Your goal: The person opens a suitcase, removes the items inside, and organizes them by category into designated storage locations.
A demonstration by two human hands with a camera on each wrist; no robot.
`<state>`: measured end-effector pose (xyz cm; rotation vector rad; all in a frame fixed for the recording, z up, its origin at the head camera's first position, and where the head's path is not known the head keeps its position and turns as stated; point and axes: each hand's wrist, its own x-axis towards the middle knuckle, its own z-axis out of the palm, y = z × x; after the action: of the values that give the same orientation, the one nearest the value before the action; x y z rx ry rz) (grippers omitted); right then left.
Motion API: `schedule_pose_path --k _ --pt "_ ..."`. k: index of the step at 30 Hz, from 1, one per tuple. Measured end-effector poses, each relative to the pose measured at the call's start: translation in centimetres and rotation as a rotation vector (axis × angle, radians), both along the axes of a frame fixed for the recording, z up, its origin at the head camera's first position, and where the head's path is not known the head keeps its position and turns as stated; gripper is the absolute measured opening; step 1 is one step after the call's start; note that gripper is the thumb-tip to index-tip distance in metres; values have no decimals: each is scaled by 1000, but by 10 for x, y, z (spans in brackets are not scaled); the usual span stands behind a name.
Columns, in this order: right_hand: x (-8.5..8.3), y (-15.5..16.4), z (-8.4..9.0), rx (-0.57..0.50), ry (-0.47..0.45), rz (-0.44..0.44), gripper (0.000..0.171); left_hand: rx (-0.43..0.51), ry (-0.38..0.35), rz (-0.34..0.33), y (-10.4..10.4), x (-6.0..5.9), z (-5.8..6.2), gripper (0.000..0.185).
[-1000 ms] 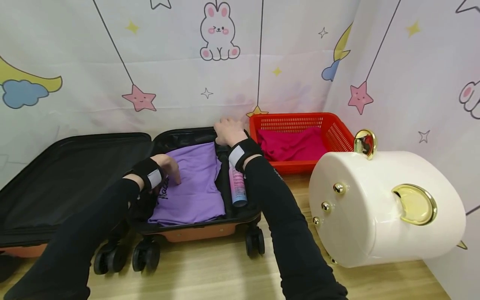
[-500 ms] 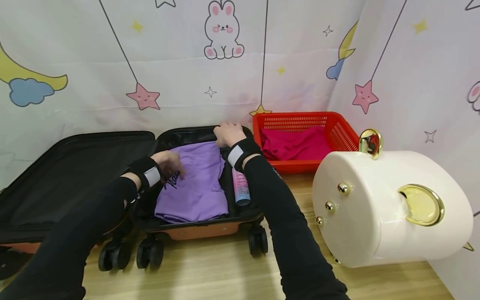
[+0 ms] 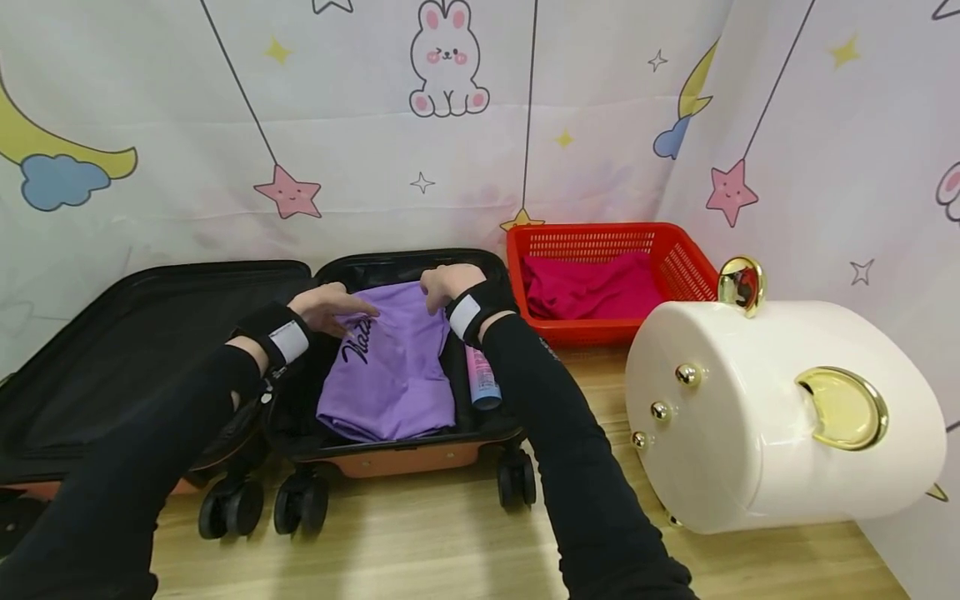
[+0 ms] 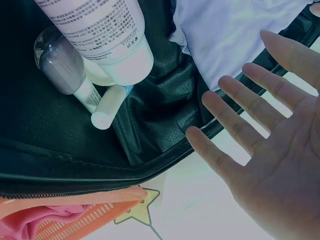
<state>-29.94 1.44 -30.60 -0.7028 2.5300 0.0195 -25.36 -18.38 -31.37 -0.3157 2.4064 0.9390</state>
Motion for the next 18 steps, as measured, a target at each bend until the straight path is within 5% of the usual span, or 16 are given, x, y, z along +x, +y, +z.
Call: schedule_pose_path --k 7,13,18 --pt "0 0 0 -6 11 5 58 66 22 14 -1 4 -5 90" --pt "-2 -1 0 -19 48 -4 65 67 188 -226 9 3 -13 50" --pt "-4 4 -1 -109 146 -30 76 -3 323 -347 11 3 -13 59"
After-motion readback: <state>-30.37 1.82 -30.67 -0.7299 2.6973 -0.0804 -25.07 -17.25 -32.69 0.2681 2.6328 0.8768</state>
